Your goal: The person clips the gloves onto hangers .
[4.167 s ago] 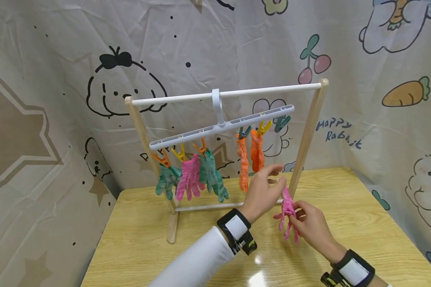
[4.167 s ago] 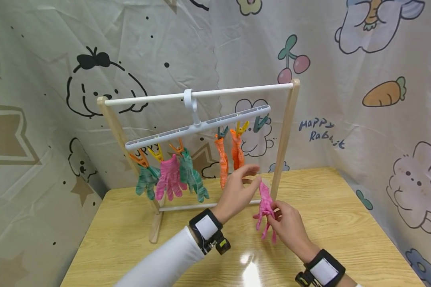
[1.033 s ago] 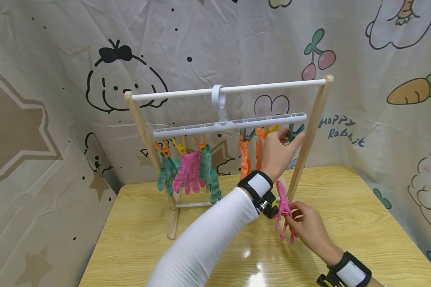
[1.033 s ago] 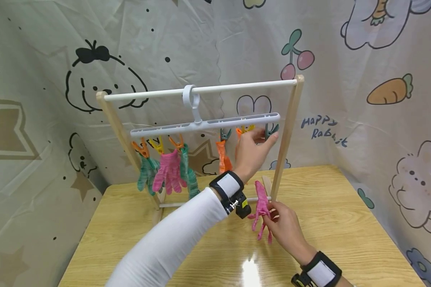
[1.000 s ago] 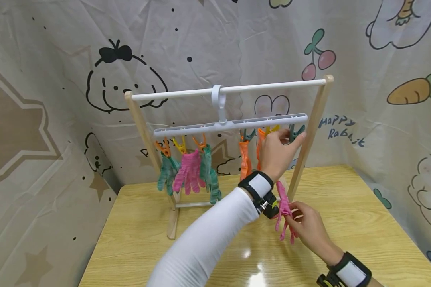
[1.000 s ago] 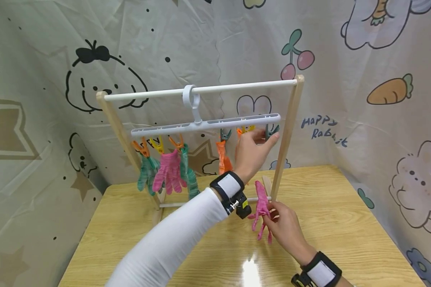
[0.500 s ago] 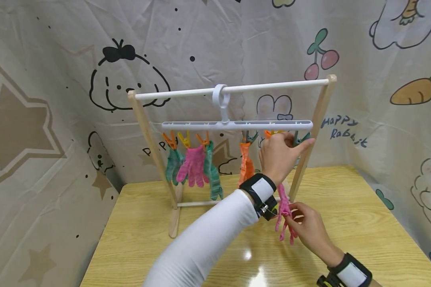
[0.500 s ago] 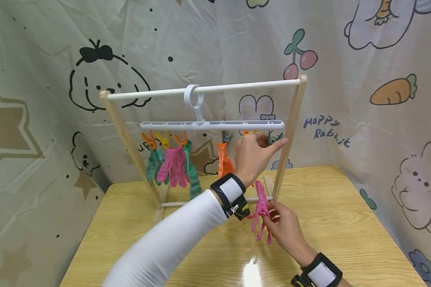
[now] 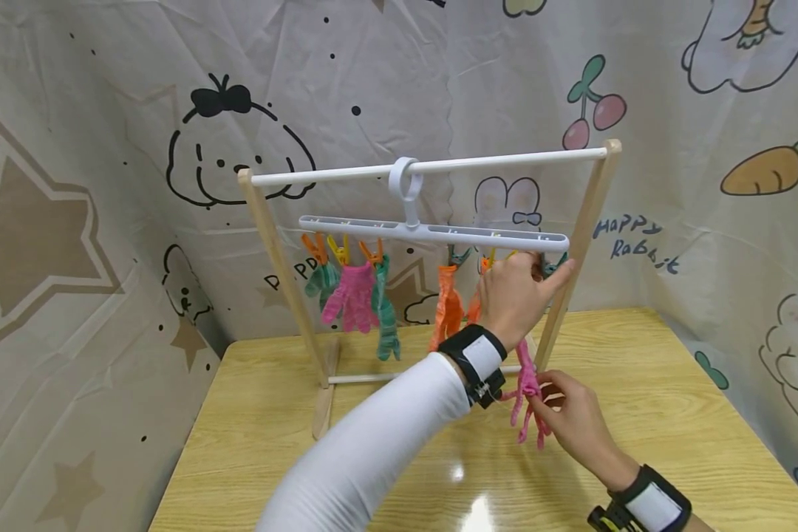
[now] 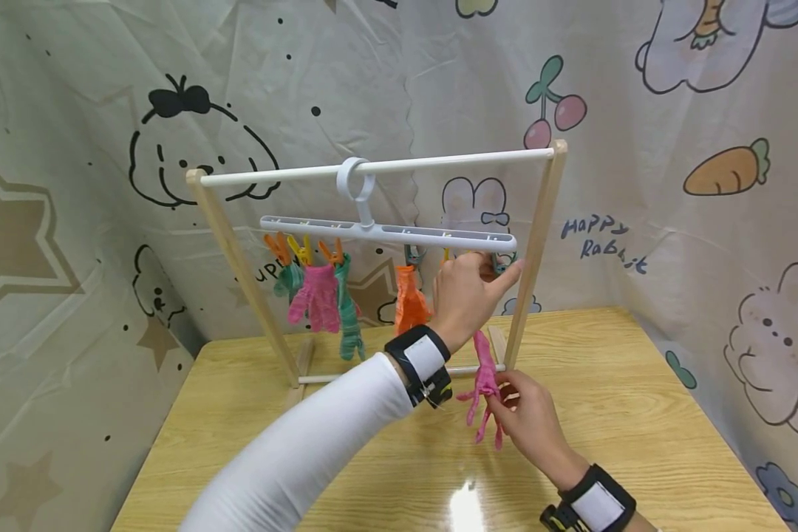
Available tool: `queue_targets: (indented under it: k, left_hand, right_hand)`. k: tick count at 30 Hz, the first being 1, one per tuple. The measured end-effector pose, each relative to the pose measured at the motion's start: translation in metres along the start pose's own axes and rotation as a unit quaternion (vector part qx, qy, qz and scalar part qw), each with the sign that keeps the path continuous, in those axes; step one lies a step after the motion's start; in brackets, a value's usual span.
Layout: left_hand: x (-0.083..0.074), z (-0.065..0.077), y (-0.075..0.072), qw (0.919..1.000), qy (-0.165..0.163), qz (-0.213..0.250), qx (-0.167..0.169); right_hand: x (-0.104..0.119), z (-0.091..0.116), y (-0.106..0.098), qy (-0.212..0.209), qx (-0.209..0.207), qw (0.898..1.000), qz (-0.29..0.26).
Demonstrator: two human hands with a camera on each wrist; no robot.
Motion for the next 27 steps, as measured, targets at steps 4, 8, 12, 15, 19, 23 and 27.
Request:
queue_targets:
  k: [4, 8, 12, 15, 19, 23, 27]
  left_hand:
    - [0.001, -0.001, -0.001, 1.0000, 0.006, 0.000, 0.000]
    - [0.003, -0.001, -0.003, 1.0000, 0.000, 0.003, 0.001]
    - [0.004, -0.001, -0.005, 0.9999, -0.004, 0.013, 0.007]
    - [0.004, -0.002, -0.005, 0.9996, 0.000, 0.026, 0.010]
    - [0.004, -0.003, -0.006, 0.9997, 0.008, 0.021, 0.005]
    - [0.005, -0.002, -0.007, 1.0000, 0.006, 0.004, -0.001]
    - [0.005, -0.002, -0.008, 1.0000, 0.004, -0.003, -0.001]
  right_hand:
    - [0.002, -0.001, -0.002, -0.013, -0.014, 1.000, -0.001]
    - [0.004, -0.002, -0.005, -0.030, -0.039, 0.999, -0.005]
    - [0.006, -0.004, -0.008, -0.045, -0.061, 0.997, -0.011]
    - [0.008, -0.005, -0.012, -0.056, -0.079, 0.995, -0.019]
    - [0.010, -0.006, -0.016, -0.074, -0.105, 0.991, -0.035]
    - [0.015, -0.010, -0.019, -0.094, -0.120, 0.987, -0.044]
    - [0.020, -0.014, -0.022, -0.112, -0.137, 0.983, -0.045]
Point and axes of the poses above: each hand's wrist, its own z-axis away from the middle knuckle, its own y-axis out of the palm, x = y × z, the point moved 4 cm from there along -z, towards the middle knuckle, and after that the axes turned 9 degrees about z, right-handed, at the moved point
